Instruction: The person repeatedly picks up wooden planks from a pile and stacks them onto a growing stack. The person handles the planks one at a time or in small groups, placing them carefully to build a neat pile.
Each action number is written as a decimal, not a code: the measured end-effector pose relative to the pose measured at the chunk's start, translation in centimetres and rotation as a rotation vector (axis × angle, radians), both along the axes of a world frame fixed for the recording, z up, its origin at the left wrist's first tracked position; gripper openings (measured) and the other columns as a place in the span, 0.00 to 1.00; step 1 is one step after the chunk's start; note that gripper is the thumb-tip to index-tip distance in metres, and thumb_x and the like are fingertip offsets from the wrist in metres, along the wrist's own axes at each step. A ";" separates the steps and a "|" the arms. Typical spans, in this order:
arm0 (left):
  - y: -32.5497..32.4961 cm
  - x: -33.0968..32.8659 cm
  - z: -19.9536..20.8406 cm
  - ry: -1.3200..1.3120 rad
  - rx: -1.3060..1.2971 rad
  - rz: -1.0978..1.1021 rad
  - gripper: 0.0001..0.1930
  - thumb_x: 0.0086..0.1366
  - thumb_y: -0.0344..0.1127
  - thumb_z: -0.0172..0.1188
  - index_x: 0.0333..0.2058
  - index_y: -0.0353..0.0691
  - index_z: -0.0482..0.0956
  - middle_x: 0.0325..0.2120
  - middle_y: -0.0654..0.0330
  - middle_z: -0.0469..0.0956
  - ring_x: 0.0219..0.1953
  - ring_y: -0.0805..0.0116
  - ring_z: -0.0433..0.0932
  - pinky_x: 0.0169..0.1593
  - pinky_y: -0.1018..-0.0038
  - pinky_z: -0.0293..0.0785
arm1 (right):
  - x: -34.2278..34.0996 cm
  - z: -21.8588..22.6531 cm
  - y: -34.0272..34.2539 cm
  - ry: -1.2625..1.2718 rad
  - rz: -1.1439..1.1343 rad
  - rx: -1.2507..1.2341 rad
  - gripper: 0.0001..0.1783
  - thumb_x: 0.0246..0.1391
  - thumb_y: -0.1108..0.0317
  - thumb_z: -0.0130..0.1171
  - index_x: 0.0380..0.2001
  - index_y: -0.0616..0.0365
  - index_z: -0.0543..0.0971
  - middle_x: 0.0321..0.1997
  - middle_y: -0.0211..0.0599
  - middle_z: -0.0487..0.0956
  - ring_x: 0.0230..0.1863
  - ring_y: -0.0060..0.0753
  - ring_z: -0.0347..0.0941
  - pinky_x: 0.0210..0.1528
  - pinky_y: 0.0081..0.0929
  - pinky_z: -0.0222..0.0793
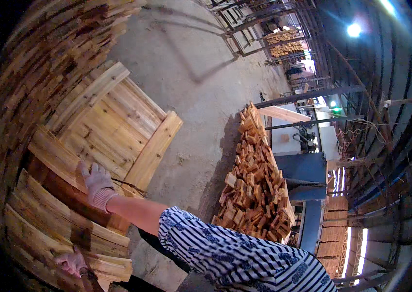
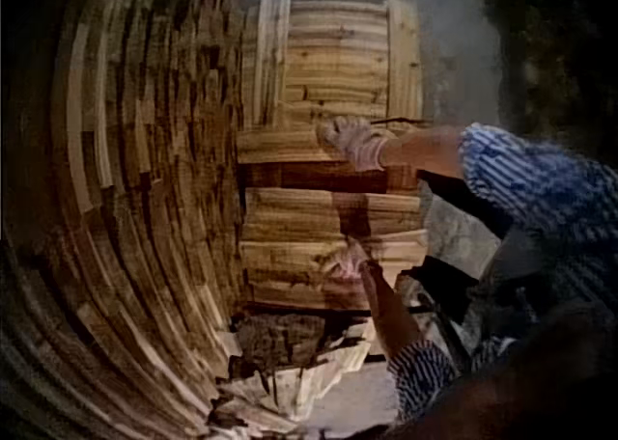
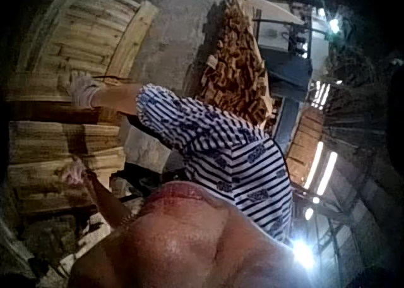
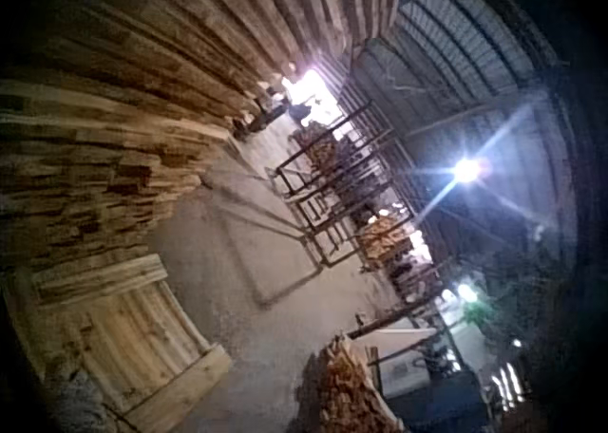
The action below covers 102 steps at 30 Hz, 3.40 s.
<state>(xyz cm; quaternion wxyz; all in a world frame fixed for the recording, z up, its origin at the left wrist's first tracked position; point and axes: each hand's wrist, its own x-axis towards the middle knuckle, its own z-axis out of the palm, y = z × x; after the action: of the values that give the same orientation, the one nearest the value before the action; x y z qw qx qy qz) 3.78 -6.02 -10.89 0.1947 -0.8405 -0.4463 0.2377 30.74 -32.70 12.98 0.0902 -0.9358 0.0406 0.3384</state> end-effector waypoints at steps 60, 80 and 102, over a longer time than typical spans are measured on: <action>-9.0 9.0 22.1 -0.362 -0.991 0.260 0.58 0.60 0.64 0.62 0.73 0.38 0.35 0.73 0.40 0.41 0.75 0.44 0.43 0.75 0.56 0.42 | -1.7 5.8 -20.4 -0.107 -0.030 0.443 0.57 0.46 0.59 0.73 0.73 0.55 0.52 0.68 0.58 0.64 0.69 0.51 0.62 0.66 0.39 0.63; -10.5 11.4 16.8 0.089 -0.732 0.261 0.81 0.41 0.81 0.65 0.68 0.27 0.20 0.70 0.28 0.27 0.72 0.25 0.31 0.71 0.37 0.35 | 6.3 -6.3 -28.2 -0.433 0.143 0.295 0.37 0.54 0.55 0.63 0.66 0.45 0.63 0.58 0.55 0.73 0.61 0.61 0.66 0.63 0.48 0.64; -1.3 -1.0 32.2 -0.836 -1.450 0.843 0.41 0.65 0.57 0.59 0.69 0.39 0.59 0.63 0.47 0.66 0.66 0.56 0.63 0.66 0.65 0.62 | -17.6 7.4 3.4 0.424 0.534 0.413 0.36 0.61 0.45 0.56 0.64 0.59 0.68 0.61 0.59 0.74 0.63 0.58 0.70 0.65 0.42 0.66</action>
<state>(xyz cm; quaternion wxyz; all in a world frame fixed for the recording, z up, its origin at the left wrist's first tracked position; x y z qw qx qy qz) 2.78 -7.28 21.28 -0.6554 -0.5428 -0.4906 0.1873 13.17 -29.27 20.38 0.1750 -0.7851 -0.2551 0.5366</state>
